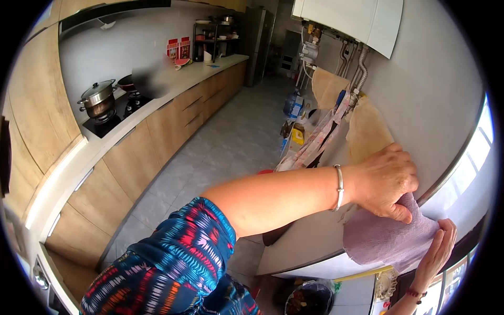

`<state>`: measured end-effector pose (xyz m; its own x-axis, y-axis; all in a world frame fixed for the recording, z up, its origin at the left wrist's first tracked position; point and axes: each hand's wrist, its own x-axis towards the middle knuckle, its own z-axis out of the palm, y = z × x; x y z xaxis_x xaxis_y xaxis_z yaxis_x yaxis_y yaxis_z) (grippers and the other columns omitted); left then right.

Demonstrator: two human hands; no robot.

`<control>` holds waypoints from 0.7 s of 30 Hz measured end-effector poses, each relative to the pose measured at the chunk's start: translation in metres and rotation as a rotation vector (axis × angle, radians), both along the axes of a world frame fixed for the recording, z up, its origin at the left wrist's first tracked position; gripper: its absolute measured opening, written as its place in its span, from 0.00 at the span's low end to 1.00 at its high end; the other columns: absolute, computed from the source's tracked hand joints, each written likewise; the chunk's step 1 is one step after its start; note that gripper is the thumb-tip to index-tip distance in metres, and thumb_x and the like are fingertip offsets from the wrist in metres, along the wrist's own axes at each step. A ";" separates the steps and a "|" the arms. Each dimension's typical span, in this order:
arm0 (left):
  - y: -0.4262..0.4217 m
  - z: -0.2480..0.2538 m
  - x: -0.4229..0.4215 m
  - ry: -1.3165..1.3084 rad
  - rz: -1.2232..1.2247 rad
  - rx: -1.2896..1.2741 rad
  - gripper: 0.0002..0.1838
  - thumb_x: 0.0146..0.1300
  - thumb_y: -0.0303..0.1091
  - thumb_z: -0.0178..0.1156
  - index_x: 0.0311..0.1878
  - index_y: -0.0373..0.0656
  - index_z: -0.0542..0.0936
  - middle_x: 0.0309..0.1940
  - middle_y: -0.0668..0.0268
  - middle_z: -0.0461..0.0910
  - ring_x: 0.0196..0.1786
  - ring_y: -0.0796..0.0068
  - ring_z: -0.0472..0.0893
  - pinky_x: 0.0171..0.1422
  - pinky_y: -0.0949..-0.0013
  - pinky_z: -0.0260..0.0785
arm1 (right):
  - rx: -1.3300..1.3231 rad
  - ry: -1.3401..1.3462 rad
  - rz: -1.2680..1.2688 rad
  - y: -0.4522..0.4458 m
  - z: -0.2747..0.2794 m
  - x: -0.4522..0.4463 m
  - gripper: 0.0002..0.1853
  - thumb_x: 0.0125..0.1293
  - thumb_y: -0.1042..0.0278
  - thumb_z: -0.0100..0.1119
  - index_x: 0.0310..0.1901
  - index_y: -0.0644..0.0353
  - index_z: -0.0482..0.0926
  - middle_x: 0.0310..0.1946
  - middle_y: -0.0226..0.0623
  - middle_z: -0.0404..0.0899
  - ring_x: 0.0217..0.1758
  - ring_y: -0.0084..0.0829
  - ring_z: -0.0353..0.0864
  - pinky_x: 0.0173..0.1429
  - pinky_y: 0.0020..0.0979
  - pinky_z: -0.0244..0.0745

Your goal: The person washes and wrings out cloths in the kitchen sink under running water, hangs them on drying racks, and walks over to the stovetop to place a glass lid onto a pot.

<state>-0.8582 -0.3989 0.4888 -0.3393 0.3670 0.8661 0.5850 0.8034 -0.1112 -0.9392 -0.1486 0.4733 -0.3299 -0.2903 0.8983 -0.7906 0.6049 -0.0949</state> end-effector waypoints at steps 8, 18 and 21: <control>-0.001 -0.012 0.000 0.081 -0.017 0.100 0.26 0.35 0.54 0.65 0.26 0.37 0.77 0.33 0.58 0.71 0.44 0.59 0.68 0.54 0.61 0.56 | 0.022 -0.152 0.043 0.013 -0.012 -0.050 0.20 0.69 0.58 0.33 0.45 0.68 0.68 0.39 0.43 0.68 0.46 0.37 0.68 0.54 0.31 0.59; -0.150 -0.086 0.127 -0.138 0.244 0.325 0.28 0.45 0.45 0.63 0.46 0.38 0.69 0.44 0.57 0.67 0.50 0.57 0.65 0.57 0.59 0.56 | -0.312 -0.101 -0.268 -0.026 0.020 0.037 0.18 0.63 0.55 0.48 0.39 0.65 0.74 0.40 0.44 0.74 0.42 0.39 0.74 0.48 0.41 0.69; -0.224 -0.149 0.194 -0.407 0.530 0.498 0.24 0.54 0.45 0.57 0.49 0.40 0.69 0.47 0.55 0.69 0.53 0.55 0.67 0.56 0.59 0.61 | -0.615 0.187 0.085 -0.075 -0.018 0.089 0.17 0.62 0.57 0.50 0.40 0.65 0.73 0.38 0.42 0.75 0.40 0.37 0.74 0.48 0.35 0.71</control>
